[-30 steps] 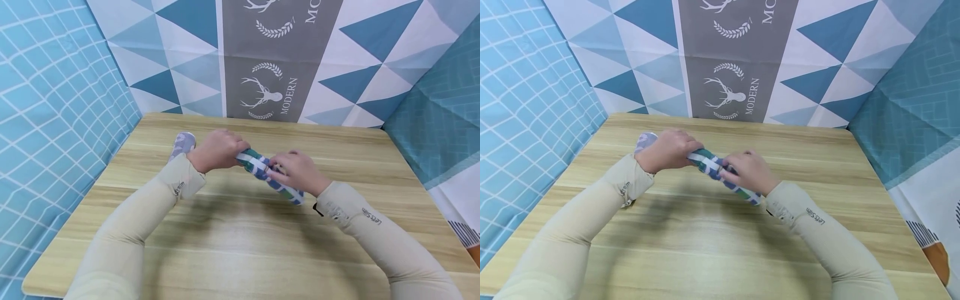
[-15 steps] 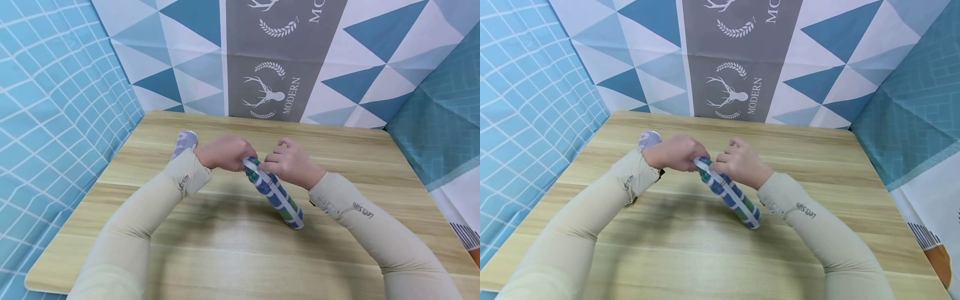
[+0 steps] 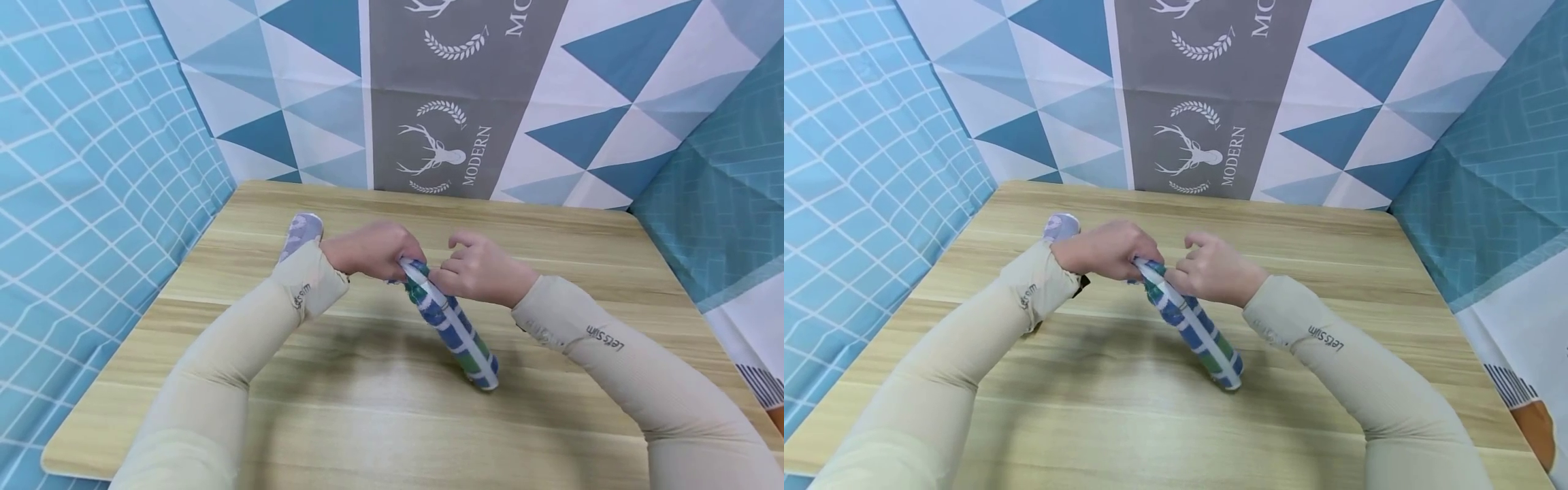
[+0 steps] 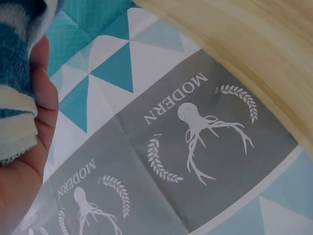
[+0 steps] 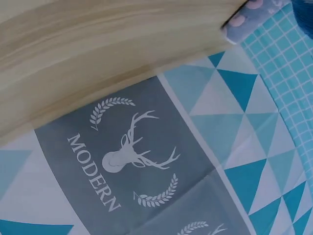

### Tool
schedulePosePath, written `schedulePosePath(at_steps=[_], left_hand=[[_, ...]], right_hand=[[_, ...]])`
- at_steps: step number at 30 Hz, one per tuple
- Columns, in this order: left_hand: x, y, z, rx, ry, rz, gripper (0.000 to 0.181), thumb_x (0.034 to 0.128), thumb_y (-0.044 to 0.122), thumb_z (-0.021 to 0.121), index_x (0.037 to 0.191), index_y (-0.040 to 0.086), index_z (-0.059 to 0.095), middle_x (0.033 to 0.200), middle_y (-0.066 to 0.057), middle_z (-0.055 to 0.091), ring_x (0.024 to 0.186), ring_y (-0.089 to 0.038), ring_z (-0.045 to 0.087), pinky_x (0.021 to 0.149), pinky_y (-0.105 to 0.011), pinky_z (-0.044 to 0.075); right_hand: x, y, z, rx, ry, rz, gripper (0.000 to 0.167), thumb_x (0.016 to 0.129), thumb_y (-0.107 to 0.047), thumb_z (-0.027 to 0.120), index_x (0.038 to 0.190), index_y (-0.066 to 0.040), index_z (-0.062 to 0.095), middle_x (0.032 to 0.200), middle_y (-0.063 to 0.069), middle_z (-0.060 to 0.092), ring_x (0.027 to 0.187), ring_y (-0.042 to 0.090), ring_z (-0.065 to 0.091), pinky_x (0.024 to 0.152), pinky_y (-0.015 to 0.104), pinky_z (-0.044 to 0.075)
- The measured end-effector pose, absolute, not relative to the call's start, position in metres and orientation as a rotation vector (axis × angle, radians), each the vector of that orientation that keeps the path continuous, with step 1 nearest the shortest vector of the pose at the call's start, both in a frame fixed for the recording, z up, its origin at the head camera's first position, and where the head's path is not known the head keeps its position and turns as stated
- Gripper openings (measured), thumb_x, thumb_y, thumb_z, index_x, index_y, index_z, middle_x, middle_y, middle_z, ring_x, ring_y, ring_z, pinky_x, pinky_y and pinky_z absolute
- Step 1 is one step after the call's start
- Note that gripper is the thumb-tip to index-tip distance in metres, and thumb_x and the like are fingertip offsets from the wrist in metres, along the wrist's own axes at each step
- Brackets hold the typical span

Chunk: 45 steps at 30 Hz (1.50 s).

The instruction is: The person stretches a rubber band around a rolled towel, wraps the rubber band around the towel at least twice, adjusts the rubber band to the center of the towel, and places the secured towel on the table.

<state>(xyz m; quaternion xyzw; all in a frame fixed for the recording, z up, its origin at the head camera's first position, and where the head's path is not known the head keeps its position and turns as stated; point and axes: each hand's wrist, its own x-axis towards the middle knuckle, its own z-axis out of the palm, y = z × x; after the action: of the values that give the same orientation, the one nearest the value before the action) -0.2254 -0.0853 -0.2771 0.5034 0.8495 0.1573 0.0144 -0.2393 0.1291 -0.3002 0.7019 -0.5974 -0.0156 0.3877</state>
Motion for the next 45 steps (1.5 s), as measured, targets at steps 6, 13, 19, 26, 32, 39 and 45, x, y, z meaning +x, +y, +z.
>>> schedulePosePath(at_steps=[6,13,19,26,32,39,45], left_hand=[[-0.224,-0.086,-0.279,1.684,2.662,0.49,0.011,0.0757,-0.003,0.069,0.079,0.007,0.072,0.069,0.002,0.065,0.06,-0.011,0.052,0.06,-0.024,0.046],[-0.222,-0.08,-0.281,1.777,2.689,0.429,0.013,0.0742,-0.005,0.066,0.072,0.007,0.069,0.065,0.001,0.062,0.058,-0.012,0.052,0.058,-0.025,0.046],[-0.221,-0.079,-0.28,1.763,2.697,0.367,0.014,0.0766,-0.006,0.063,0.072,0.007,0.068,0.065,0.0,0.061,0.058,-0.013,0.052,0.058,-0.025,0.046],[-0.219,-0.092,-0.274,1.593,2.816,0.336,0.012,0.0771,-0.002,0.073,0.086,0.006,0.074,0.079,-0.003,0.07,0.07,-0.014,0.064,0.071,-0.027,0.053],[-0.22,-0.088,-0.274,1.65,2.783,0.33,0.011,0.0782,0.0,0.071,0.083,0.009,0.074,0.076,0.001,0.069,0.068,-0.011,0.062,0.068,-0.025,0.052],[-0.226,-0.086,-0.279,1.639,2.721,0.418,0.012,0.0767,-0.002,0.069,0.078,0.01,0.073,0.07,0.003,0.066,0.063,-0.01,0.058,0.063,-0.025,0.05],[-0.231,-0.084,-0.286,1.618,2.664,0.471,0.009,0.0802,0.001,0.069,0.078,0.009,0.071,0.066,0.004,0.063,0.061,-0.009,0.053,0.061,-0.024,0.046]], right_hand=[[-0.236,0.129,-0.295,1.836,-1.549,-0.085,0.024,0.064,-0.001,0.084,0.074,-0.006,0.063,0.055,0.0,0.06,0.044,0.011,0.05,0.06,0.028,0.046],[-0.231,0.127,-0.297,1.918,-1.79,0.093,0.017,0.069,-0.001,0.078,0.071,-0.004,0.061,0.055,0.0,0.059,0.045,0.01,0.043,0.049,0.022,0.037],[-0.225,0.131,-0.303,1.932,-2.015,0.316,0.012,0.071,0.002,0.073,0.073,-0.004,0.063,0.06,0.0,0.06,0.05,0.01,0.047,0.06,0.025,0.048],[-0.226,0.134,-0.315,1.914,-1.904,0.431,0.011,0.068,0.003,0.071,0.076,-0.003,0.066,0.063,0.001,0.064,0.051,0.008,0.053,0.065,0.035,0.051],[-0.23,0.133,-0.316,1.758,-1.842,0.397,0.021,0.073,-0.009,0.079,0.093,-0.006,0.074,0.076,0.003,0.072,0.057,0.01,0.062,0.062,0.036,0.047],[-0.224,0.133,-0.32,1.675,-1.869,0.19,0.025,0.077,-0.021,0.081,0.096,-0.007,0.074,0.079,0.004,0.072,0.065,0.014,0.067,0.061,0.033,0.047],[-0.22,0.13,-0.321,1.614,-1.939,0.113,0.021,0.076,-0.019,0.082,0.089,-0.008,0.07,0.073,0.002,0.071,0.057,0.012,0.062,0.059,0.031,0.04]])
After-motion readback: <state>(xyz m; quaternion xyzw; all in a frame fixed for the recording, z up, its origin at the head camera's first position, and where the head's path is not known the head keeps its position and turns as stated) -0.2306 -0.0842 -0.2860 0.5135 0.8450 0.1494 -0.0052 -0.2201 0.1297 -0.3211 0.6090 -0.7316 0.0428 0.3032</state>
